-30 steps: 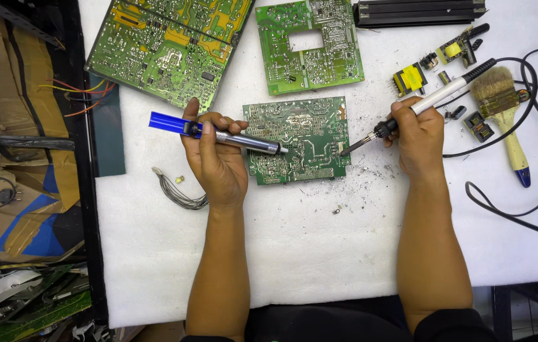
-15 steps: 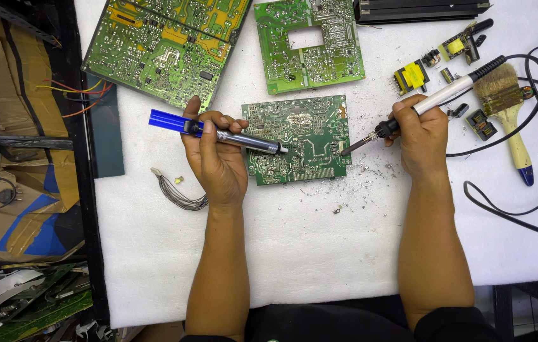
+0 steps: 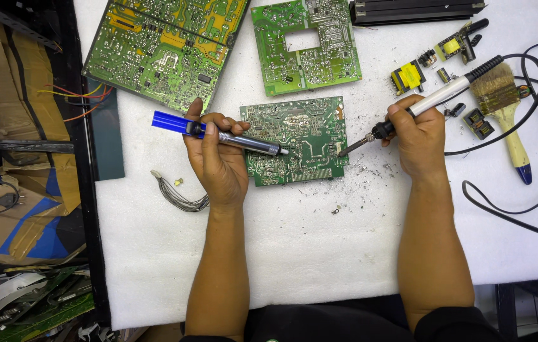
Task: The person uses a soldering iron and a desoldering pump to remove components from a green circuit board. They repeatedly heat solder joints with the iron and use the pump to extract the molten solder, working across different areas of the board.
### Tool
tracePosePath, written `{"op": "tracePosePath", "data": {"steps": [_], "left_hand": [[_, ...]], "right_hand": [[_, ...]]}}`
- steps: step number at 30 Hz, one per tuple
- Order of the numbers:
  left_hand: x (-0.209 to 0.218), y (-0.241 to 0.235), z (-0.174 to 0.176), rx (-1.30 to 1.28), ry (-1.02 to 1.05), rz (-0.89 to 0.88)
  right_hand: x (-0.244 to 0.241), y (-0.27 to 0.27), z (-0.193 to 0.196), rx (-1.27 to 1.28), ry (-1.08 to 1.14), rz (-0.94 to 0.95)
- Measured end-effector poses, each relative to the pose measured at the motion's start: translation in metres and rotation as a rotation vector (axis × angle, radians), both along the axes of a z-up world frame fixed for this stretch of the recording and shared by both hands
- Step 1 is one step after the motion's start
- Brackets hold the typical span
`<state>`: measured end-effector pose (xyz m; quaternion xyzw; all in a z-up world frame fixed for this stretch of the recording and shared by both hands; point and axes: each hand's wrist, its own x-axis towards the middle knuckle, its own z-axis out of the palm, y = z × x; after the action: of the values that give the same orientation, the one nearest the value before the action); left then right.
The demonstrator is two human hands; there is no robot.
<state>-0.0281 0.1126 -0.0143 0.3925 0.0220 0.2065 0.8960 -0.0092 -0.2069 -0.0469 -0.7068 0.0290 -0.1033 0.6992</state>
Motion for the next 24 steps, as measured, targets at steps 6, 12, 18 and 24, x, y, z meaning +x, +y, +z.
{"op": "tracePosePath", "data": {"steps": [6,12,18,24], "left_hand": [[-0.004,-0.007,0.007,0.035,-0.012,0.004],[-0.022,-0.047,0.016,0.098,-0.05,0.003],[-0.03,-0.086,0.026,0.271,-0.111,-0.002],[-0.029,-0.095,0.024,0.336,-0.15,0.015]], "right_hand": [[-0.006,0.001,0.012,-0.068,-0.01,0.038],[-0.003,-0.005,0.006,-0.08,-0.02,0.071],[-0.009,-0.003,0.013,-0.056,-0.026,0.072],[-0.012,-0.002,0.021,-0.035,-0.015,0.075]]}}
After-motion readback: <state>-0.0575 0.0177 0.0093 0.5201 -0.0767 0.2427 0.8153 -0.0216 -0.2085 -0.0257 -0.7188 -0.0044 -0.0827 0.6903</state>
